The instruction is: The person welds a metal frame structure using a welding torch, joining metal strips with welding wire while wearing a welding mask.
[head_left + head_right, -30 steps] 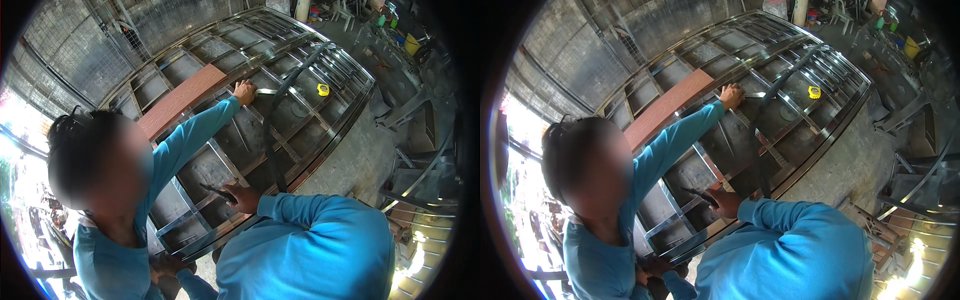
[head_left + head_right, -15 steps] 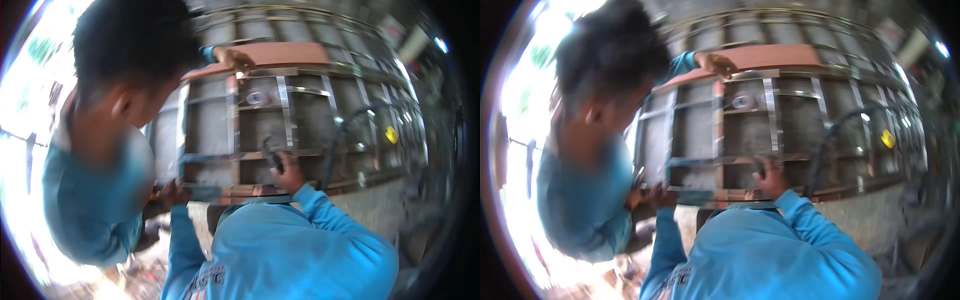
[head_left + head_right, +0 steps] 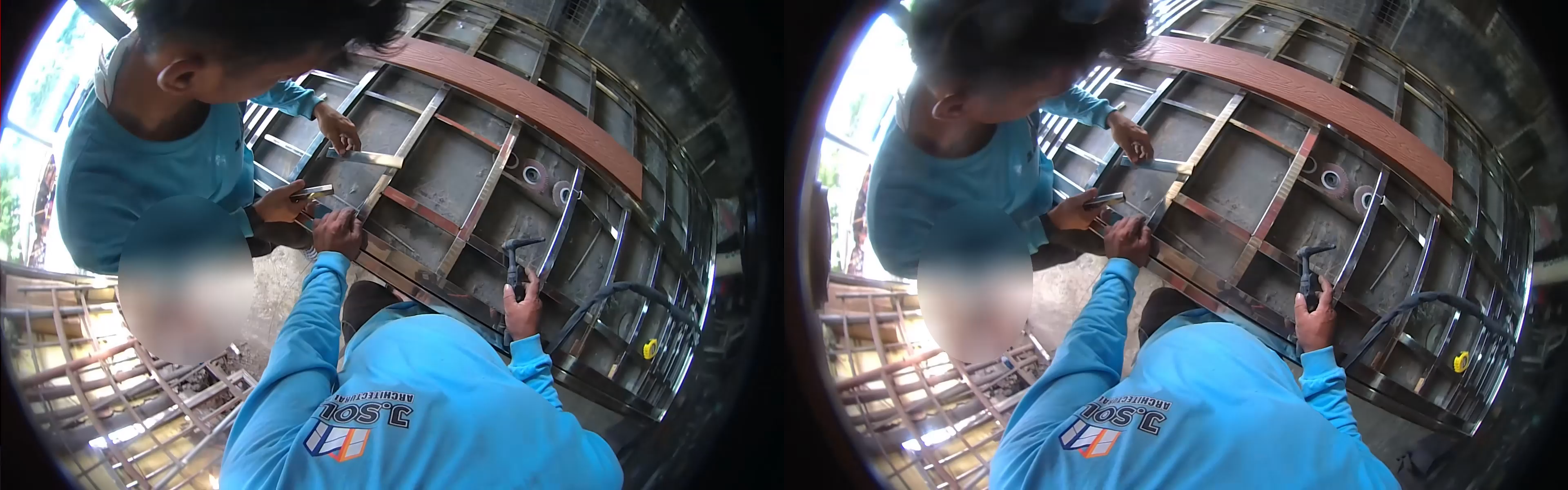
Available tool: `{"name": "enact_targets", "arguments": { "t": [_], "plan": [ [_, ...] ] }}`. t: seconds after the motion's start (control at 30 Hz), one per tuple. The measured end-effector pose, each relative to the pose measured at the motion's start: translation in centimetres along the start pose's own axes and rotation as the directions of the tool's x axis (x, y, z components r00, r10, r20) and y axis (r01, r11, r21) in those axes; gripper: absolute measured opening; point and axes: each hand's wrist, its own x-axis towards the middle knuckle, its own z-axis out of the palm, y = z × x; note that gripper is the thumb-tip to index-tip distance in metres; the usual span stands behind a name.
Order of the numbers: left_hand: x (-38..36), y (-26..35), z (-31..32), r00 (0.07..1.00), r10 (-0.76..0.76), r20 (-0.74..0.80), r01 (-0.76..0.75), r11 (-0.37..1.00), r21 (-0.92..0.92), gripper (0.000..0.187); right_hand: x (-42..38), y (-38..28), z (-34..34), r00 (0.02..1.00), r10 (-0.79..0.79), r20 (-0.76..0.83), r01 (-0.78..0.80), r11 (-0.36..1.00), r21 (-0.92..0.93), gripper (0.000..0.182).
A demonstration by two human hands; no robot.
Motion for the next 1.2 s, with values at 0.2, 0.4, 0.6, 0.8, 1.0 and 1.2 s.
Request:
{"name": "enact_targets", "arguments": {
  "t": [0.2,0.4,0.6,0.8,1.0,1.2],
  "plan": [
    [0.0,0.5,-0.4,1.0,-0.017,0.008,0.017,1.0,-0.012,0.024,0.1,0.2,-0.1,0.999,-0.047,0.006,0.047,0.999,-0.009,0.062],
    [0.1,0.8,-0.8,0.999,-0.041,0.025,0.042,0.999,-0.017,0.024,0.2,0.9,0.3,0.992,-0.117,-0.049,0.115,0.992,-0.046,0.057],
    [0.2,1.0,-1.1,0.998,-0.049,0.031,0.05,0.998,-0.036,0.022,0.2,0.7,0.2,0.992,-0.12,-0.043,0.118,0.991,-0.065,0.058],
    [0.1,0.8,-0.7,0.999,-0.035,0.004,0.035,0.998,-0.054,0.021,0.2,0.7,0.2,0.994,-0.101,-0.033,0.099,0.993,-0.059,0.058],
    [0.2,1.0,-0.9,0.996,-0.06,0.072,0.062,0.997,-0.037,0.021,0.1,0.4,0.1,0.995,-0.094,-0.028,0.093,0.995,-0.037,0.059],
    [0.5,1.1,-1.2,0.987,-0.068,0.147,0.06,0.997,0.057,0.02,0.1,0.3,0.1,0.998,-0.065,0.001,0.065,0.997,-0.043,0.062]
  ]
}}
